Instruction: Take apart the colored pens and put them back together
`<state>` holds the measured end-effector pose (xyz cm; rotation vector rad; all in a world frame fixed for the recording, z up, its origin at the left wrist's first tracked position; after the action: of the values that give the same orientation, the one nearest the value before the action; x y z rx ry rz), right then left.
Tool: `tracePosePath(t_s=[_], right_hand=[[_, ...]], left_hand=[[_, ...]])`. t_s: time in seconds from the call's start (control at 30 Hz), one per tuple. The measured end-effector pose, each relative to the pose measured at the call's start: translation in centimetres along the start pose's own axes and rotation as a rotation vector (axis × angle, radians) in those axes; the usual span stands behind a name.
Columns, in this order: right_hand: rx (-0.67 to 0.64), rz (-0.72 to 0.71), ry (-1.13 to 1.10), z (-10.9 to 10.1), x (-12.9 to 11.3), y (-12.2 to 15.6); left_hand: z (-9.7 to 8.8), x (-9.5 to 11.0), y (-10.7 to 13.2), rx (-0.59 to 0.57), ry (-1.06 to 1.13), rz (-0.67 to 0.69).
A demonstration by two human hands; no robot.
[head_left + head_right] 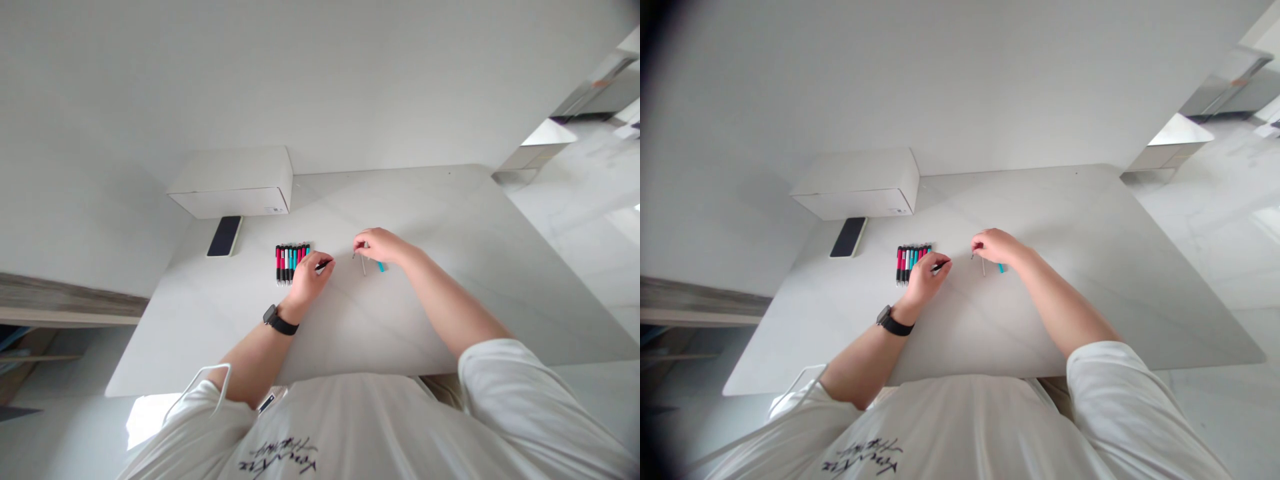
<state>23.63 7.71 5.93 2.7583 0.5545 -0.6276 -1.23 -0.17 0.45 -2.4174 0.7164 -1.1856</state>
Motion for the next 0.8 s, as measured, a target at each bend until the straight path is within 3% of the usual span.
tracePosePath(t_s=[0.17, 0.43, 0.57, 0.7, 0.8], right_hand=[[-0.169, 0.118, 0.118, 1.0, 0.6, -2.4], [-0.232, 0.167, 0.168, 1.6, 0.8, -3.8], [-0.132, 0.151, 0.109, 0.8, 0.5, -2.8], [0.032, 0.131, -0.056, -0.1, -0.8, 0.0], [0.013, 0.090, -0.181, 0.6, -2.3, 2.5]], left_hand=[[0.0, 0.0, 0.0, -0.011, 0.002, 0.002], [0.1, -0.4, 0.1, -0.014, 0.005, -0.008], [0.1, -0.5, 0.2, -0.018, 0.007, -0.003], [0.1, -0.3, 0.3, -0.030, 0.011, 0.010], [0.3, 0.0, 0.4, -0.051, 0.013, 0.042]])
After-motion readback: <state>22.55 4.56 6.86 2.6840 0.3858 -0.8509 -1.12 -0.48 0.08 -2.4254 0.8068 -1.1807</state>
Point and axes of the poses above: each hand's wrist, its own y-axis away from the middle knuckle, its own z-axis out of the palm, x = y × z, the point moved 1 cm from there along -y, towards the middle knuckle, and after that the axes turned 13 degrees about z, right-handed, at the moved point
